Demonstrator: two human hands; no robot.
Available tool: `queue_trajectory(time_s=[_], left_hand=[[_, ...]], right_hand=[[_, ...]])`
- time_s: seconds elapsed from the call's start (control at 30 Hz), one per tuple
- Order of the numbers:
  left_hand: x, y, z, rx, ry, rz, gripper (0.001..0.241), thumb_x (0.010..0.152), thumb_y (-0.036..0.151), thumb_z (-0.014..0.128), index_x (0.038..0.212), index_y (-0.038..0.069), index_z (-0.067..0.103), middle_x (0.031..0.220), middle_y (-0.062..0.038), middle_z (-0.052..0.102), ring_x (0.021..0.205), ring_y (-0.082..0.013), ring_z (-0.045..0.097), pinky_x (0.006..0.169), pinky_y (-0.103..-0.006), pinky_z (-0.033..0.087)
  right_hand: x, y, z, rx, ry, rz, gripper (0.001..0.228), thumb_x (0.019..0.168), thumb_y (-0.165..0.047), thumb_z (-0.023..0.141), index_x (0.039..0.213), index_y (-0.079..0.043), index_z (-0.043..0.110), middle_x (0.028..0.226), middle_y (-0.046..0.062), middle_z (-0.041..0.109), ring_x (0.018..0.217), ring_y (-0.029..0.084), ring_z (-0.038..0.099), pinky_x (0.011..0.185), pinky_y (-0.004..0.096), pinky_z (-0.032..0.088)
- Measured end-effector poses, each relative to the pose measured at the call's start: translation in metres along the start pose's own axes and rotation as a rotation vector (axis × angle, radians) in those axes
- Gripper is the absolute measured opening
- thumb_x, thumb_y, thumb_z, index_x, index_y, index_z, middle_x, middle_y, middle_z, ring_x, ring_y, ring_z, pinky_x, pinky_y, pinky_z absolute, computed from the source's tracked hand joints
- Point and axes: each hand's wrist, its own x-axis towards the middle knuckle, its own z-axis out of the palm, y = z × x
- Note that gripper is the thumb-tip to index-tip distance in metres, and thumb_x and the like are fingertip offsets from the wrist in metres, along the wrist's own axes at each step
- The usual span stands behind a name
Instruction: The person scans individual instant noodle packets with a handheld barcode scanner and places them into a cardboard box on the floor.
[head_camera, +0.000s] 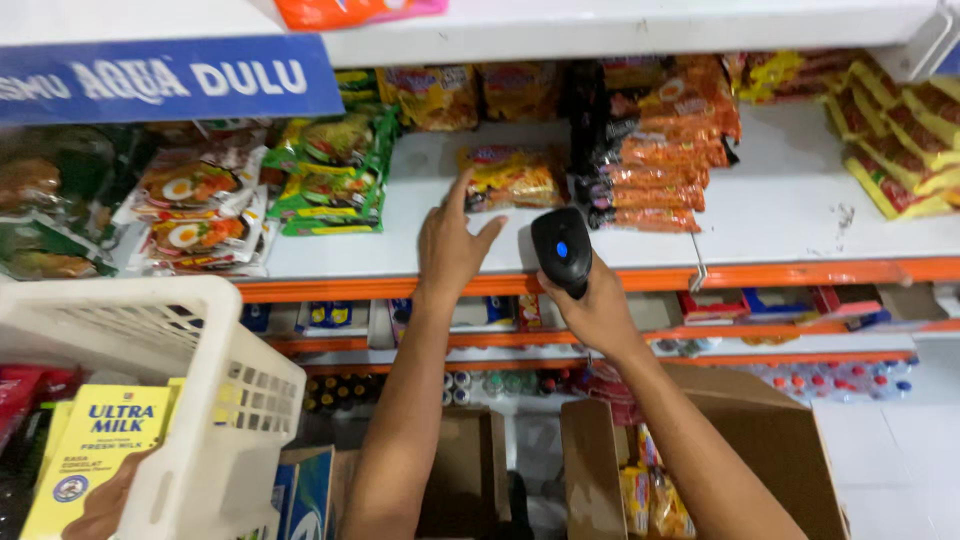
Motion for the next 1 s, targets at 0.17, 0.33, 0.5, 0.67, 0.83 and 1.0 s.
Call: queue_trajectory(time_s=[0.17,0.33,0.5,0.67,0.83,1.0], left_hand=[[-0.08,0.013,0.026,-0.022,0.415,0.286,0.04,0.095,0.018,0.074,0.13,0.003,0.062,0.136,-0.025,0.06,0.127,-0.0425,0.057,0.109,-0.0505,0.043],[-0.209,0.017,0.119,-0.425,-0.015,0.265,0.011,0.101,0.016,0.07,0.107,0.007,0.069,0.119,-0.012,0.071,0.112,-0.0325,0.067,0.1,-0.0432,0.054],[-0.322,0.028,0.211,-0.673,-0.634,0.226,0.016,0.107,0.02,0.065,0.113,0.007,0.071,0.11,-0.01,0.073,0.097,-0.0254,0.073,0.082,-0.0372,0.061],[-0.361,0.051,0.29,-0.536,-1.024,0.198,0.016,0.101,0.019,0.066,0.107,0.005,0.071,0.099,-0.012,0.073,0.086,-0.0243,0.073,0.074,-0.0363,0.058],[-0.394,0.028,0.417,-0.376,-1.198,0.143,0.027,0.089,0.022,0.075,0.11,0.006,0.069,0.103,-0.017,0.075,0.096,-0.0328,0.074,0.083,-0.0419,0.058],[-0.419,-0.021,0.512,-0.123,-1.254,-0.077,0.034,0.088,0.028,0.072,0.115,0.008,0.069,0.106,-0.021,0.074,0.103,-0.039,0.07,0.088,-0.0465,0.055]], right_hand=[[-0.073,0.024,-0.033,0.129,-0.003,0.24,0.024,0.087,-0.016,0.078,0.105,-0.003,0.069,0.087,0.008,0.072,0.078,0.015,0.064,0.073,0.035,0.054],[-0.199,0.079,-0.091,0.075,0.028,0.161,0.024,0.091,-0.01,0.077,0.113,-0.002,0.073,0.102,0.009,0.078,0.095,0.015,0.072,0.088,0.034,0.054],[-0.337,0.147,-0.134,0.426,0.321,1.0,0.022,0.093,-0.016,0.071,0.11,-0.003,0.068,0.087,0.01,0.076,0.076,0.018,0.071,0.07,0.036,0.057],[-0.431,0.187,-0.171,0.472,0.58,1.181,0.029,0.1,-0.021,0.066,0.118,0.001,0.066,0.098,0.014,0.072,0.083,0.023,0.071,0.071,0.039,0.058],[-0.468,0.22,-0.174,0.745,0.824,1.18,0.038,0.101,-0.026,0.063,0.125,0.002,0.058,0.113,0.018,0.073,0.092,0.028,0.074,0.074,0.04,0.061],[-0.477,0.232,-0.175,0.793,0.813,1.112,0.04,0.101,-0.029,0.063,0.125,0.002,0.056,0.116,0.02,0.072,0.096,0.03,0.074,0.075,0.04,0.06]])
